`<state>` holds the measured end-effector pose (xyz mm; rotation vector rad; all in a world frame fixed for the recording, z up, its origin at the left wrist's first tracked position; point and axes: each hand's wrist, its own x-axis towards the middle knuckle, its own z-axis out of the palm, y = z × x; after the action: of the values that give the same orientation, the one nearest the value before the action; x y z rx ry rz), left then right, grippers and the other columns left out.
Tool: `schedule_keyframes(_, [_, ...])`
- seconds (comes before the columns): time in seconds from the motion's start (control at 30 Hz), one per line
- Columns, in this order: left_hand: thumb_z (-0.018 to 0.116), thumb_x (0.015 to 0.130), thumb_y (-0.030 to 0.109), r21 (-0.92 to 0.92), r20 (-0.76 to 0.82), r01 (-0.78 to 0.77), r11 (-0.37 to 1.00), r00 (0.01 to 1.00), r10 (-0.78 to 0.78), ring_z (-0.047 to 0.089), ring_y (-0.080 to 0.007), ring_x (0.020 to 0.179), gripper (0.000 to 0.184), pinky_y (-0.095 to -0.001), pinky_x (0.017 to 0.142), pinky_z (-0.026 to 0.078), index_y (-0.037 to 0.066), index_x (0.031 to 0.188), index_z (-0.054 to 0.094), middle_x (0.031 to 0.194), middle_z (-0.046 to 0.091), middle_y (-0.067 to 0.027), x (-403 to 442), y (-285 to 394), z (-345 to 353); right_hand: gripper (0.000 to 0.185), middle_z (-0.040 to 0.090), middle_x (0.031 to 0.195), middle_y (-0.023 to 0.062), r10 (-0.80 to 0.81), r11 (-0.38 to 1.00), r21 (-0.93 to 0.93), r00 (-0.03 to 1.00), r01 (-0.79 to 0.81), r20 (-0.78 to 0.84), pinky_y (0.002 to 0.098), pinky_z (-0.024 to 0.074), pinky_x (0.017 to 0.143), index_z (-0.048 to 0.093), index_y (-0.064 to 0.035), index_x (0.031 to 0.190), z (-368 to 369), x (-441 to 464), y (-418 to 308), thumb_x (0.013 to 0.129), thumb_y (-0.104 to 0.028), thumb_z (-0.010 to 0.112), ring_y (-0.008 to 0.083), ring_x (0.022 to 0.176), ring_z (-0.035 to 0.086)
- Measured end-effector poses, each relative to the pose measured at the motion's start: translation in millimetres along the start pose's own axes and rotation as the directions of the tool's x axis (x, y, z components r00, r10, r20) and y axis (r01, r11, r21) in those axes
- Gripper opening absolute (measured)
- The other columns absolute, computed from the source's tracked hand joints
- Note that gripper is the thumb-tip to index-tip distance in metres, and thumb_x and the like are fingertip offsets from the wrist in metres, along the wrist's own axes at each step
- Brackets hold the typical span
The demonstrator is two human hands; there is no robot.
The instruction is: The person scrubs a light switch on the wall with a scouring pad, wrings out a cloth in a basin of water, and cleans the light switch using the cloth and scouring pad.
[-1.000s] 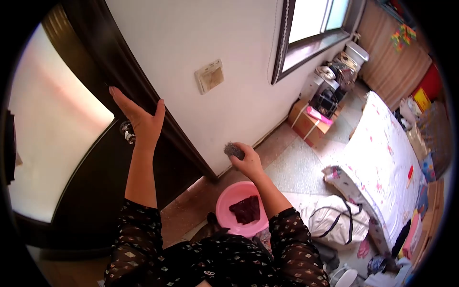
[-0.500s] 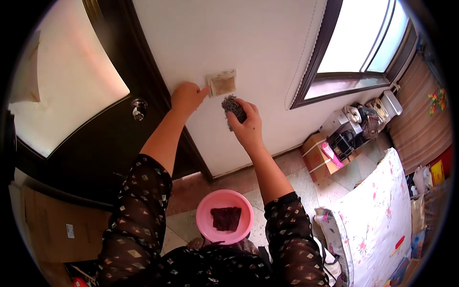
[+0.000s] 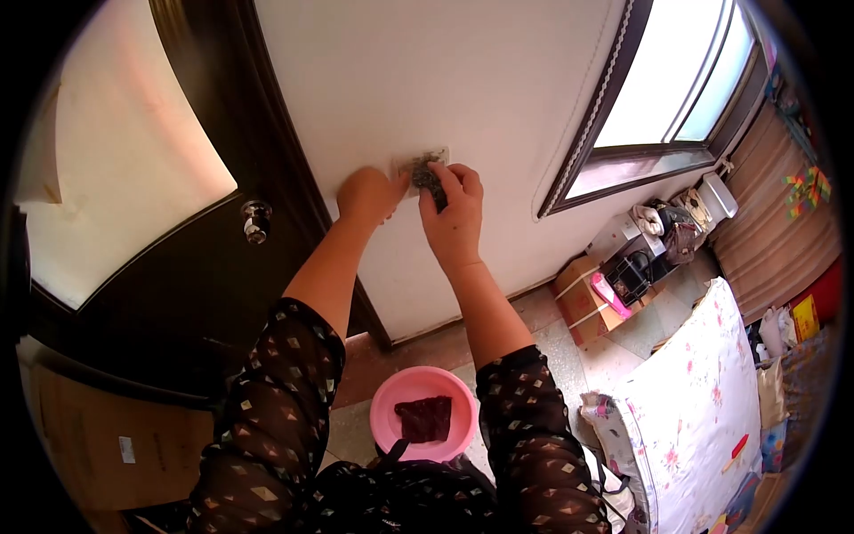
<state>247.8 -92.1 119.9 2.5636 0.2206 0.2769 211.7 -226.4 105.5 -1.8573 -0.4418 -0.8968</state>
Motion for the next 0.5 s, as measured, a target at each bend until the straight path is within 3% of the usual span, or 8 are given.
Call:
schedule_keyframes(0.13, [0.052,0.081,0.041,0.047,-0.025,-0.059,0.997,0.998,0.06,0.06,-0.0302,0.062,0.044,-0.0406,0.055,0.046,0.002,0.065,0.064,0.064,0.062,-0.0135,-4.6,-2.6,-5.7,0.033,0.05,0.106,0.0096,-0.056,0.996,-0.062,0.997,0.059,0.046,0.034,0.0424,0.083,0.06,-0.0067,0.106,15.2,5.1,2.9,0.074,0.001,0.059,0.0273,0.099,0.047])
schedule_keyframes(0.2, [0.052,0.082,0.04,0.019,0.043,-0.105,0.994,0.994,0.104,0.059,-0.0313,0.061,0.044,-0.0415,0.055,0.046,0.002,0.062,0.063,0.061,0.06,-0.0145,-6.1,-4.3,-7.8,0.035,0.05,0.105,0.0087,-0.211,0.967,-0.13,0.974,0.22,0.084,0.035,0.0431,0.081,0.061,-0.0071,0.105,23.0,8.3,8.0,0.071,0.003,0.059,0.0271,0.097,0.047])
schedule_keyframes(0.23, [0.052,0.082,0.04,0.024,0.049,-0.098,0.995,0.994,0.097,0.059,-0.0313,0.061,0.044,-0.0415,0.055,0.046,0.002,0.062,0.063,0.061,0.06,-0.0145,-6.4,-4.8,-7.2,0.035,0.05,0.105,0.0087,-0.202,0.969,-0.125,0.976,0.212,0.087,0.035,0.0431,0.081,0.061,-0.0071,0.105,24.1,10.7,10.5,0.071,0.003,0.059,0.0271,0.097,0.047])
schedule_keyframes(0.3, [0.051,0.082,0.04,0.042,-0.01,-0.104,0.994,0.994,0.105,0.059,-0.0316,0.061,0.045,-0.0411,0.055,0.046,0.002,0.059,0.062,0.06,0.059,-0.0149,-6.4,-5.0,-3.5,0.037,0.051,0.102,0.0083,-0.35,0.904,-0.206,0.926,0.374,0.145,0.0354,0.0435,0.08,0.062,-0.0082,0.103,20.5,18.2,16.0,0.067,0.003,0.061,0.0275,0.095,0.047])
schedule_keyframes(0.4, [0.049,0.082,0.041,0.05,-0.012,-0.117,0.992,0.993,0.118,0.059,-0.032,0.061,0.047,-0.0415,0.056,0.046,0.001,0.061,0.063,0.06,0.059,-0.0149,-5.7,-7.0,-1.3,0.038,0.052,0.1,0.0071,-0.335,0.89,-0.263,0.926,0.372,0.173,0.0353,0.0445,0.078,0.063,-0.0095,0.1,11.6,30.7,22.8,0.064,0.003,0.062,0.027,0.093,0.048])
schedule_keyframes(0.5, [0.046,0.083,0.043,0.089,0.01,-0.129,0.988,0.992,0.129,0.059,-0.0324,0.063,0.05,-0.0425,0.057,0.046,0.0,0.062,0.063,0.062,0.06,-0.015,-4.7,-7.6,-1.8,0.035,0.052,0.097,0.0062,-0.305,0.912,-0.26,0.948,0.318,0.092,0.0363,0.0452,0.075,0.063,-0.009,0.095,3.2,32.4,36.5,0.062,0.002,0.064,0.0272,0.09,0.049])
